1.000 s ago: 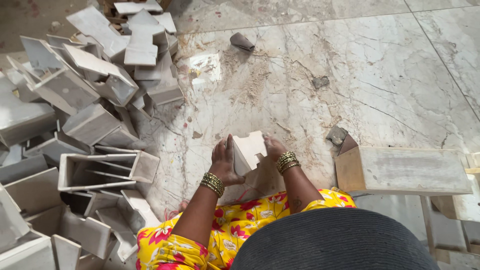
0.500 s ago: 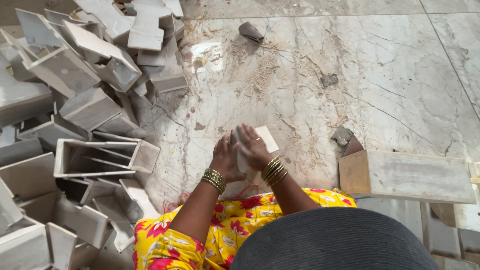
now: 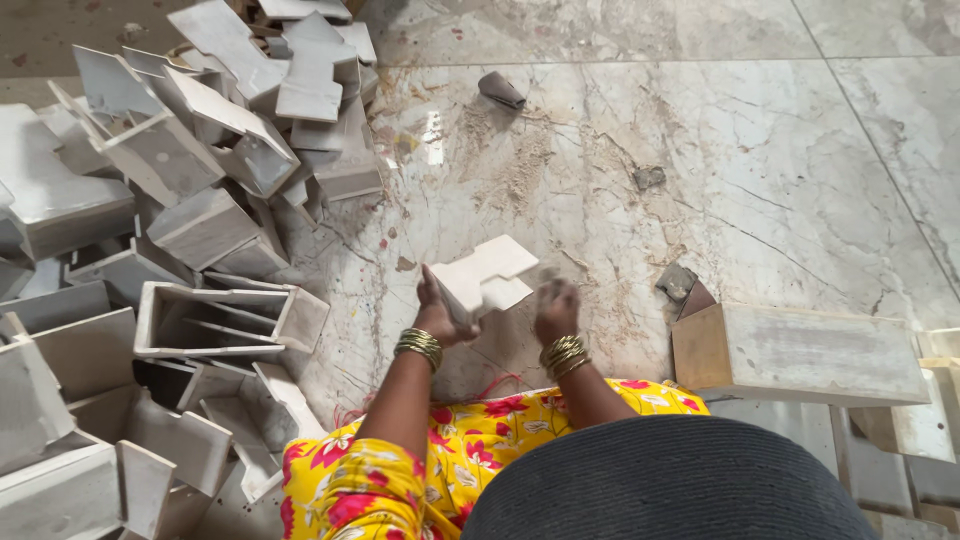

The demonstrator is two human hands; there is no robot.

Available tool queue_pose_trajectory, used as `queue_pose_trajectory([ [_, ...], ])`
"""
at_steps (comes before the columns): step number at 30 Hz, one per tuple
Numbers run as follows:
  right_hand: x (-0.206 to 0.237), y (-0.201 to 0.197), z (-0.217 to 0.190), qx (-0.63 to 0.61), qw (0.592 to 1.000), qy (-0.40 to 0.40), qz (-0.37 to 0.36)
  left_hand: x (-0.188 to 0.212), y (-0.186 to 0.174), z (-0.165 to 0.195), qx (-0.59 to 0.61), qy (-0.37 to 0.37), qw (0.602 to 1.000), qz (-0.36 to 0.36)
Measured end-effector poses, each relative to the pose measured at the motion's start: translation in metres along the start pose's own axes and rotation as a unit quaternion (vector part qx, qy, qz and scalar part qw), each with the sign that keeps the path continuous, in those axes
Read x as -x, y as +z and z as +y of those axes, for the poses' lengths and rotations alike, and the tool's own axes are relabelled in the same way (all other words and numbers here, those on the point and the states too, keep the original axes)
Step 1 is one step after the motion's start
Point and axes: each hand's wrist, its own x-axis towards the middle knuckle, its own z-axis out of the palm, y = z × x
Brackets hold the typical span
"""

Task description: The person sits on the floor and rubs a small abrasive stone over white marble/plaster pieces, smoothing their surfaces one at a time. They turn each piece over to work different sides, set finished pieces aside, and pick up the next piece from a large pile beside them.

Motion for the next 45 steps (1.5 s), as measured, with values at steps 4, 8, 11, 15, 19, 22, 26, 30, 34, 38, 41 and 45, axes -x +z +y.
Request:
queue_pose_trajectory([
  [4,0.027,0.016,-0.003,0.116,0.981,-0.155,-0.019,-0.004,0.011,0.001,-0.044,-0.031,0.998,-0.043],
  [8,0.037,0.028,-0.002,0.19,0.949,-0.249,-0.041,-0.004,0.002,0.006,-0.085,-0.013,0.995,-0.042],
  [11,0.031,0.031,-0.005,0.223,0.9,-0.373,-0.03,0.007,-0.002,0.013,-0.048,-0.054,0.997,-0.011],
  [15,0.021,0.032,-0.015,0.421,0.843,-0.27,-0.197,0.004,0.007,0.022,-0.045,-0.059,0.997,0.01],
  [19,0.018,0.039,-0.018,0.344,0.907,-0.225,-0.09,-0.006,0.021,0.014,-0.045,-0.057,0.997,0.008],
  [22,0.014,0.045,-0.014,0.349,0.871,-0.307,-0.155,-0.011,0.029,0.007,-0.035,-0.071,0.997,0.002],
  [26,-0.003,0.046,-0.007,0.2,0.927,-0.265,-0.172,-0.008,0.036,0.0,-0.019,-0.057,0.998,0.003],
  [30,-0.015,0.047,-0.003,0.335,0.909,-0.187,-0.166,-0.007,0.038,-0.005,-0.017,-0.017,1.0,0.001],
  [34,-0.009,0.053,-0.004,0.333,0.9,-0.186,-0.212,-0.011,0.039,-0.004,-0.016,-0.066,0.997,-0.038],
  [38,-0.008,0.054,-0.008,0.313,0.898,-0.245,-0.189,-0.008,0.039,-0.004,-0.013,-0.085,0.995,-0.04],
  [41,-0.015,0.049,-0.011,0.356,0.899,-0.187,-0.173,-0.005,0.038,-0.006,-0.005,-0.067,0.998,-0.02],
  [45,-0.012,0.047,-0.012,0.366,0.887,-0.186,-0.211,-0.008,0.04,-0.008,-0.002,-0.081,0.996,-0.041],
])
